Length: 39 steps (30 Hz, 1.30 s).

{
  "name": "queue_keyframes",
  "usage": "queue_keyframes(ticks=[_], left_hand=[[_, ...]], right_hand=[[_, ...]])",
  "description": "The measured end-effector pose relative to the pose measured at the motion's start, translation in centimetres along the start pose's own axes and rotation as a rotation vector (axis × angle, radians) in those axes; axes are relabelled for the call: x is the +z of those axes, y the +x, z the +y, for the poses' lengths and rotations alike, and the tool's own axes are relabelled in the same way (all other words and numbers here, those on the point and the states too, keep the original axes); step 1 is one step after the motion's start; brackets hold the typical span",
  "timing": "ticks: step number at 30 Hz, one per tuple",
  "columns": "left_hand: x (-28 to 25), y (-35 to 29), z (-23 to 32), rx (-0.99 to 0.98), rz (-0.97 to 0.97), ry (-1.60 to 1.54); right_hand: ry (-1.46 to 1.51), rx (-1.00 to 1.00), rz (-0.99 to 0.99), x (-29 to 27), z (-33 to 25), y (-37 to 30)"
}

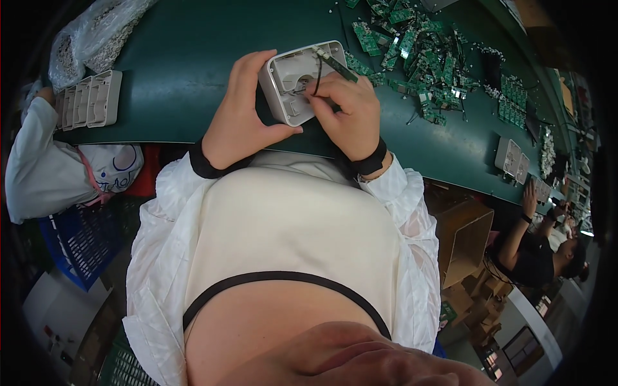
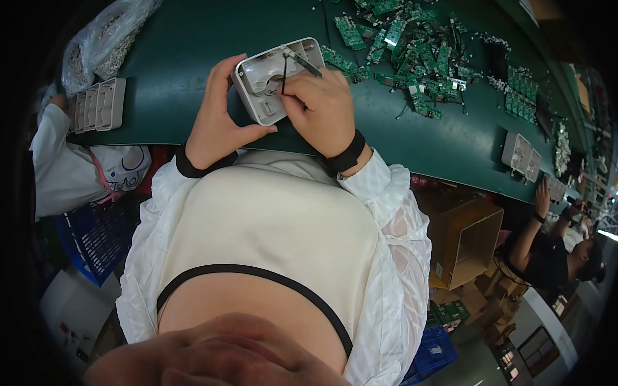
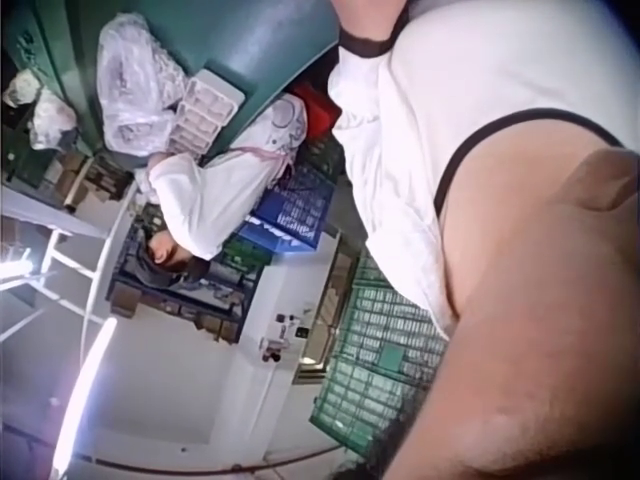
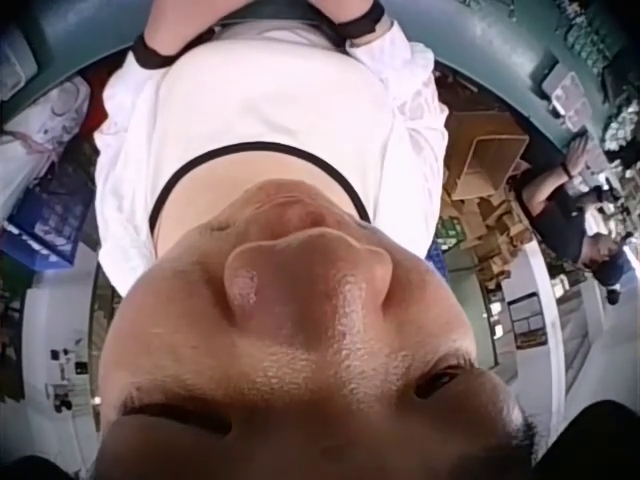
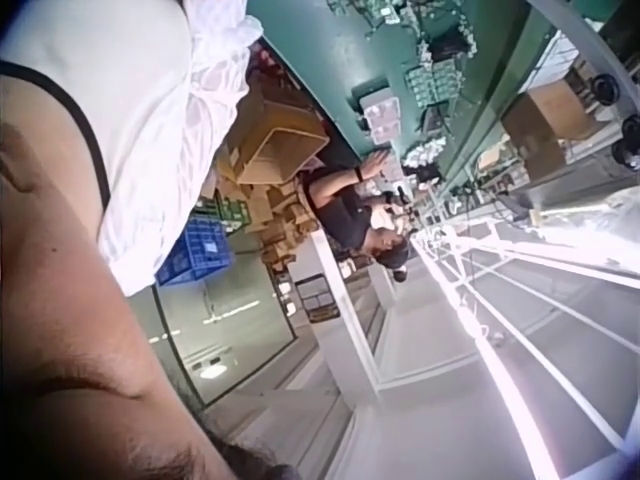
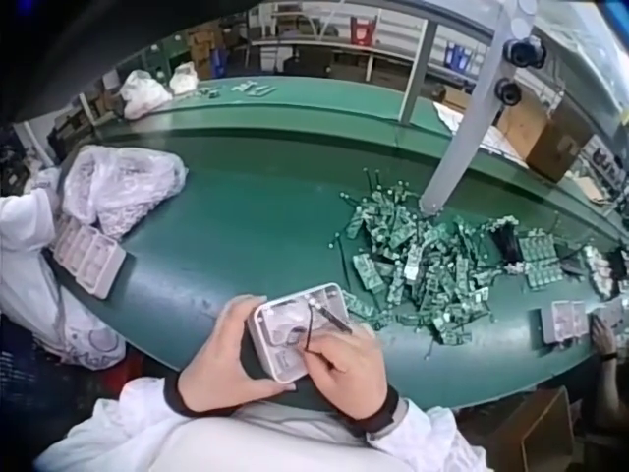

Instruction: The person picks up a wire from a bundle, connects it to a circuit board, and then places the circuit board into a plastic housing. They thread the wire through the housing and set the completed assembly on the table.

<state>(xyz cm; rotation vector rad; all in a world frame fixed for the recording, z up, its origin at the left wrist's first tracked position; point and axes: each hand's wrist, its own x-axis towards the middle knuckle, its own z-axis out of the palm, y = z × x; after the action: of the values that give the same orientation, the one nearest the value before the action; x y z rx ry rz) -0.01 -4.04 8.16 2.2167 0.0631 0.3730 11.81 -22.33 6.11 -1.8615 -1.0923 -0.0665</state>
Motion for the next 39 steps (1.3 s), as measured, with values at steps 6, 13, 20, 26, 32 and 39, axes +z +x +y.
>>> queue_keyframes(ticks=[6,13,20,26,32,39], left_hand=[[0.6,-0.5,-0.8,-0.027,-0.007,-0.103],[0.4,-0.8,-1.3,-0.166,-0.076,-0.301],[0.0,-0.4,-0.9,-0.134,-0.081,-0.269],[-0.1,-0.4,-1.0,-0.153,-0.082,-0.272],[-0.8,-0.2,-1.0,-0.255,-0.107,-0.325],[-1.3,-0.1,-1.0,-0.255,-0.126,-0.240]], right_hand=[[-0.115,0.018,-0.040,0.9,-0.7,-0.1],[0.092,0.149,0.013,-0.1,-1.5,0.0],[-0.023,0.427,0.030,-1.2,-0.7,1.1],[-0.171,0.201,-0.018,-2.8,0.6,2.3],[0.325,0.315,-0.040,-4.0,0.9,1.9],[0.738,0.467,0.022,-5.2,1.0,1.9]])
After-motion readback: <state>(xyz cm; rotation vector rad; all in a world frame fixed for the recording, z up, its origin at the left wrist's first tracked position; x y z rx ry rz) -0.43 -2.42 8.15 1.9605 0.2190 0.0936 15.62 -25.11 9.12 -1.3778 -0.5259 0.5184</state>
